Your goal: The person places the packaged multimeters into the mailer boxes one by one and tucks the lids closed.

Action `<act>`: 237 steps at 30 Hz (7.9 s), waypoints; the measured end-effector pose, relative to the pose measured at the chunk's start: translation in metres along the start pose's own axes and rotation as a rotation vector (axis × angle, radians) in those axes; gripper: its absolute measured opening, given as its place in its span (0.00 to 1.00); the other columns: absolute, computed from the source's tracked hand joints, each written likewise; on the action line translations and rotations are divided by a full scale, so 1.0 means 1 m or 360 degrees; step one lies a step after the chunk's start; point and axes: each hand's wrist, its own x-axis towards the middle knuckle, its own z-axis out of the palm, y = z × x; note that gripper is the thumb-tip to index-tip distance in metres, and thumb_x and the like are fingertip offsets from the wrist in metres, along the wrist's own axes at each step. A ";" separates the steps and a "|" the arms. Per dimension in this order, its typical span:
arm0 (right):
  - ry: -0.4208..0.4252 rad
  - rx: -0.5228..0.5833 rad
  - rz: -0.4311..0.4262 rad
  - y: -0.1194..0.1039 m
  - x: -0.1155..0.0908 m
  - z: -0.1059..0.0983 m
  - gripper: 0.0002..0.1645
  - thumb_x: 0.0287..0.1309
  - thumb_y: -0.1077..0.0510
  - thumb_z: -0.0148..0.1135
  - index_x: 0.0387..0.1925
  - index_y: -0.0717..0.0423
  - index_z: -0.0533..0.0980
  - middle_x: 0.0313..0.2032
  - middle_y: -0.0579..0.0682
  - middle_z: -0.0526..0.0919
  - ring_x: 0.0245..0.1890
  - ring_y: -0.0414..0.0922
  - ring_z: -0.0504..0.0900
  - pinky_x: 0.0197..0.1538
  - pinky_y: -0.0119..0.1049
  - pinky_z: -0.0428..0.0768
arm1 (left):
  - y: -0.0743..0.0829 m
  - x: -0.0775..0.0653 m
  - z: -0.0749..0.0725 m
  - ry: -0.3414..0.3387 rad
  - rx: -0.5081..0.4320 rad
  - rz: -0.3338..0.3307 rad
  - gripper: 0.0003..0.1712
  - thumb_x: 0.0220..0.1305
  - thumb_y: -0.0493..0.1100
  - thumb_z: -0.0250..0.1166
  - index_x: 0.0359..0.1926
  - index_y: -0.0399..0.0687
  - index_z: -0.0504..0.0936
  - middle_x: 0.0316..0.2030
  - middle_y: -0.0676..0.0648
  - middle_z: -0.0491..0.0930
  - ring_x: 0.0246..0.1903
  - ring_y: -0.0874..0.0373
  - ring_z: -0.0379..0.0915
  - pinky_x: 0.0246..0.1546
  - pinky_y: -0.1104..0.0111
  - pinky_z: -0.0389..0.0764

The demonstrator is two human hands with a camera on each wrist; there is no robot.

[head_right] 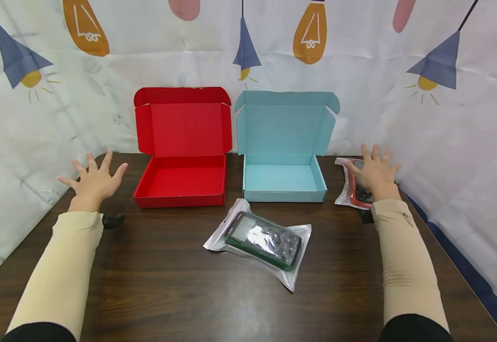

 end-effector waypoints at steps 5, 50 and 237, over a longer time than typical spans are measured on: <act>0.0000 0.0007 -0.0041 -0.002 -0.003 -0.004 0.60 0.70 0.22 0.38 0.81 0.57 0.35 0.76 0.74 0.33 0.73 0.77 0.26 0.63 0.82 0.31 | 0.002 -0.001 -0.002 0.0012 0.0009 0.0027 0.53 0.69 0.79 0.26 0.82 0.53 0.32 0.74 0.21 0.21 0.68 0.19 0.05 0.50 0.20 0.13; -0.0117 -0.0018 -0.0506 -0.061 -0.040 -0.020 0.49 0.75 0.30 0.45 0.80 0.57 0.52 0.70 0.73 0.65 0.64 0.73 0.69 0.59 0.73 0.67 | 0.015 -0.007 -0.007 0.0145 -0.0077 0.0238 0.46 0.77 0.68 0.38 0.83 0.48 0.42 0.66 0.24 0.68 0.55 0.22 0.69 0.47 0.32 0.72; -0.0359 0.0093 -0.1563 -0.234 -0.073 0.005 0.50 0.62 0.50 0.68 0.81 0.38 0.56 0.77 0.57 0.55 0.66 0.55 0.65 0.57 0.50 0.80 | 0.011 -0.019 0.027 -0.0657 -0.0485 0.0466 0.66 0.64 0.69 0.63 0.82 0.52 0.29 0.72 0.26 0.56 0.65 0.30 0.60 0.59 0.37 0.72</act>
